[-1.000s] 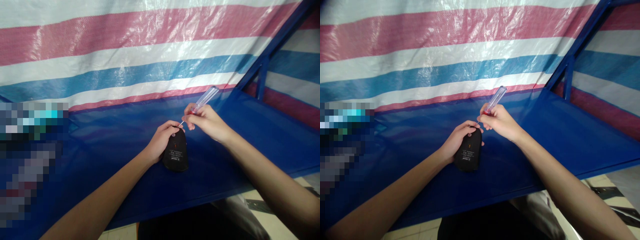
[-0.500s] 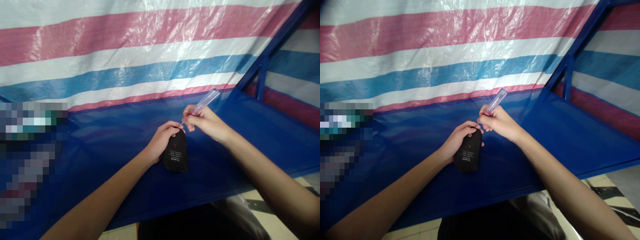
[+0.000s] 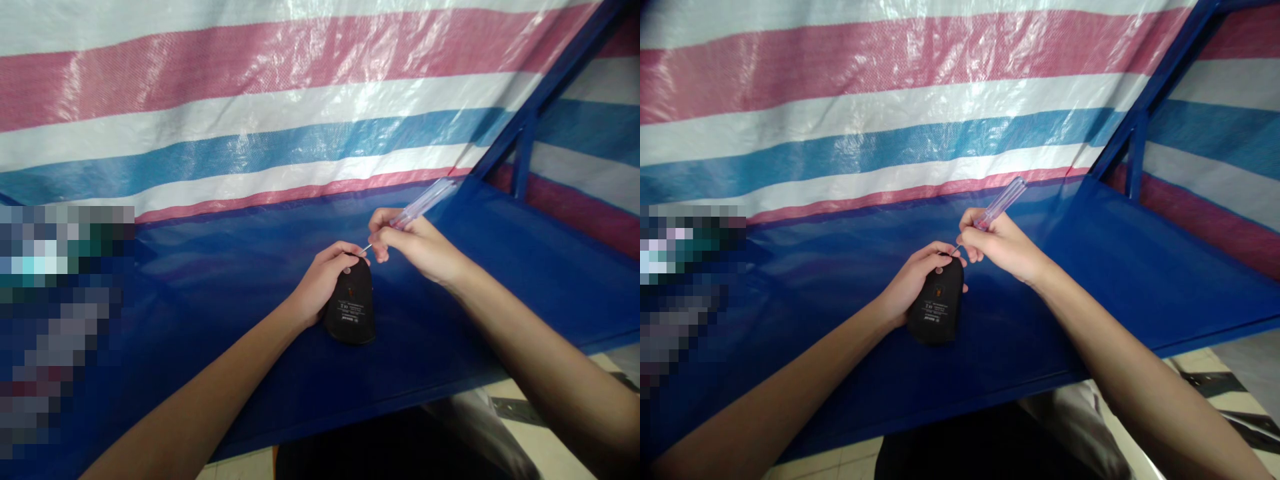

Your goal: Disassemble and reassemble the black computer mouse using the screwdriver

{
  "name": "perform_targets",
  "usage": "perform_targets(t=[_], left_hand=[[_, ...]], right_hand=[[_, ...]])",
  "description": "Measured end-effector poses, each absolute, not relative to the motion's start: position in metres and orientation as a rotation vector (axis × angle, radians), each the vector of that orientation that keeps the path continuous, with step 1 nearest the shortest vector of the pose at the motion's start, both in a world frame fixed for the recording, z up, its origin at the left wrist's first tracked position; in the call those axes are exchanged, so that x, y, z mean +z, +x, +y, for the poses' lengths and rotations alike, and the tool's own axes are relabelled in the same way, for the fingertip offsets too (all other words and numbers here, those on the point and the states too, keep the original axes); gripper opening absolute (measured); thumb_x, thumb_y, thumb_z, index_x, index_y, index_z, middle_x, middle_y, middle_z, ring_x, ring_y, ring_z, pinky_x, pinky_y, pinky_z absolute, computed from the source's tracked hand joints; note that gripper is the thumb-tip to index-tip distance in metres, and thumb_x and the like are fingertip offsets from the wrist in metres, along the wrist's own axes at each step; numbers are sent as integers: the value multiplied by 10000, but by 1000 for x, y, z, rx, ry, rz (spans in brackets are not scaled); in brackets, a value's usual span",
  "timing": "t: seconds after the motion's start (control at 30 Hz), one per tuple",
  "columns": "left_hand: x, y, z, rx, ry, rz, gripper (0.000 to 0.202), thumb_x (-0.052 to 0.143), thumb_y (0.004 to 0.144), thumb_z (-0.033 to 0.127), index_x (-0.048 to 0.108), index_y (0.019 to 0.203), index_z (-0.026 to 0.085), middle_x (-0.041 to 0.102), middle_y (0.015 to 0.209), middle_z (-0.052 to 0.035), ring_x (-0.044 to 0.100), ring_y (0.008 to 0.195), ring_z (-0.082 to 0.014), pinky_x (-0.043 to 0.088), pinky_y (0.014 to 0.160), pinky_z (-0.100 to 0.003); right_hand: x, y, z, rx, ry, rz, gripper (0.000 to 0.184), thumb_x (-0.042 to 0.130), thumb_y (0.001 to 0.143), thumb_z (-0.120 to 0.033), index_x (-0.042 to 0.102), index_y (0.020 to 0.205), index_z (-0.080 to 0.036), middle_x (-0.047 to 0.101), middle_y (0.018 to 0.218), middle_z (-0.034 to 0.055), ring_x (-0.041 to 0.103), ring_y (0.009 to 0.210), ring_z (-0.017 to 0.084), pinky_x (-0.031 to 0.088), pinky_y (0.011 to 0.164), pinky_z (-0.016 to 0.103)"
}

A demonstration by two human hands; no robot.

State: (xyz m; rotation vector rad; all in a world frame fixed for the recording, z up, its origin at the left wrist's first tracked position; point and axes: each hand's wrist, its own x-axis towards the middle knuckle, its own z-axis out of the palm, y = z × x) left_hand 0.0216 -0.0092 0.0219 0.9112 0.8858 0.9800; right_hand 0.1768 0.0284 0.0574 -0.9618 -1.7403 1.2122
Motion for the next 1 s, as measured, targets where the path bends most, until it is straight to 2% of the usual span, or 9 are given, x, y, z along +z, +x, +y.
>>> perform_targets(t=[0.2, 0.67, 1.0], left_hand=[[21, 22, -9, 971, 939, 919, 99, 559, 734, 218, 579, 827, 190, 624, 764, -3, 592, 652, -137, 440, 560, -234], [22, 22, -9, 984, 934, 923, 88, 569, 729, 210, 588, 812, 188, 638, 840, -13, 588, 657, -121, 439, 572, -225], [22, 22, -9, 974, 951, 941, 102, 551, 746, 202, 584, 842, 189, 623, 799, -10, 588, 653, -125, 424, 562, -223]], right_hand=[[55, 176, 28, 1230, -974, -1801, 152, 519, 707, -86, 487, 602, -190, 518, 462, -50, 500, 457, 89, 380, 481, 226], [56, 179, 29, 1231, -957, -1805, 138, 483, 700, -89, 477, 605, -190, 521, 476, -40, 516, 486, 101, 388, 502, 236], [57, 179, 29, 1220, -991, -1894, 129, 460, 667, -95, 479, 580, -188, 523, 496, -39, 484, 473, 84, 370, 470, 219]])
